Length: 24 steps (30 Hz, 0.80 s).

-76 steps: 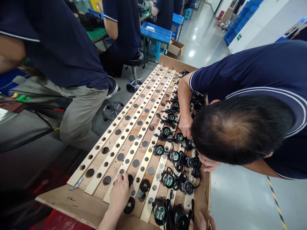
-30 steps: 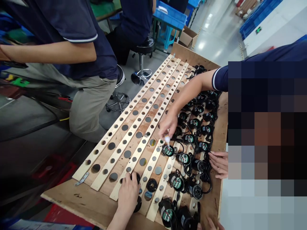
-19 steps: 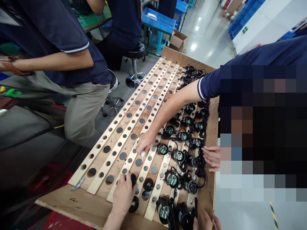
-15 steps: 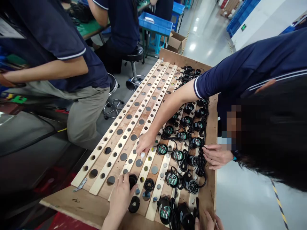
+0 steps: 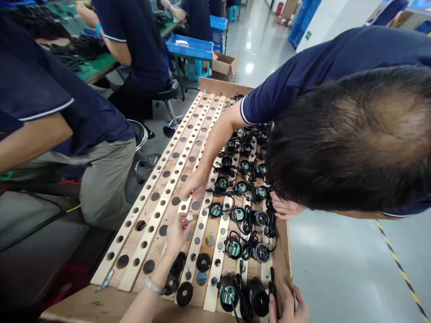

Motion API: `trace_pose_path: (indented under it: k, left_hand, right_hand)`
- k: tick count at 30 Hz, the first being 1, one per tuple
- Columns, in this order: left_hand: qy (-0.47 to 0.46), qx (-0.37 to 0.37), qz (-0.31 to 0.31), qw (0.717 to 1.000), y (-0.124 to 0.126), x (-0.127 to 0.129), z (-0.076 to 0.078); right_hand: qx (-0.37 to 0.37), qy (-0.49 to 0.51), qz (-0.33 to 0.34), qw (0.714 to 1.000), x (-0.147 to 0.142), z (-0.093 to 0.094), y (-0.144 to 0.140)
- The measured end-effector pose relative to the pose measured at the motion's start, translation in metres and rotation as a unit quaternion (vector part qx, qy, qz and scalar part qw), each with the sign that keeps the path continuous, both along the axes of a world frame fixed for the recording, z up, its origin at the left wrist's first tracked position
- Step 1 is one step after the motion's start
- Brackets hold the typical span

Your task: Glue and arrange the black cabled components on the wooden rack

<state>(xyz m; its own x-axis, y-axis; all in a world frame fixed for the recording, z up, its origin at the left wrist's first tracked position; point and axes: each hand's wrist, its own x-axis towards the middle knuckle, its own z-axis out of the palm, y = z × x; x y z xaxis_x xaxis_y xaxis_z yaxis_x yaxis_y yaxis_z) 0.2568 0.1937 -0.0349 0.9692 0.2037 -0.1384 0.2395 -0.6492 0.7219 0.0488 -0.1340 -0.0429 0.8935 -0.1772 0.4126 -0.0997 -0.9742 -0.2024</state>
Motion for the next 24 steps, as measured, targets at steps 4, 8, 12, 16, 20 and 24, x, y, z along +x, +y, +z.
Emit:
trace_pose_path:
  k: [4, 8, 12, 16, 20, 24]
  left_hand:
    - [-0.021, 0.033, -0.003, 0.999, -0.004, 0.005, -0.004]
    - [-0.06, 0.003, -0.049, 0.997, -0.001, -0.004, 0.022]
    - [-0.053, 0.005, -0.213, 0.976, -0.006, -0.03, 0.055]
    - [0.021, -0.036, -0.339, 0.94, -0.025, -0.065, 0.07]
    - [0.079, -0.138, -0.332, 0.93, -0.06, -0.104, 0.071]
    - [0.04, -0.133, -0.28, 0.95, -0.094, -0.137, 0.062]
  right_hand:
    - [0.039, -0.001, -0.028, 0.999, 0.002, 0.018, 0.007]
    - [0.097, -0.02, -0.074, 0.992, -0.001, 0.041, 0.017]
    - [0.24, 0.034, 0.022, 0.97, -0.005, 0.052, 0.038]
    - [0.363, 0.122, 0.107, 0.917, -0.004, 0.052, 0.059]
    - [0.519, 0.199, 0.167, 0.814, 0.004, 0.051, 0.068]
    - [0.617, 0.232, 0.199, 0.725, 0.013, 0.048, 0.069]
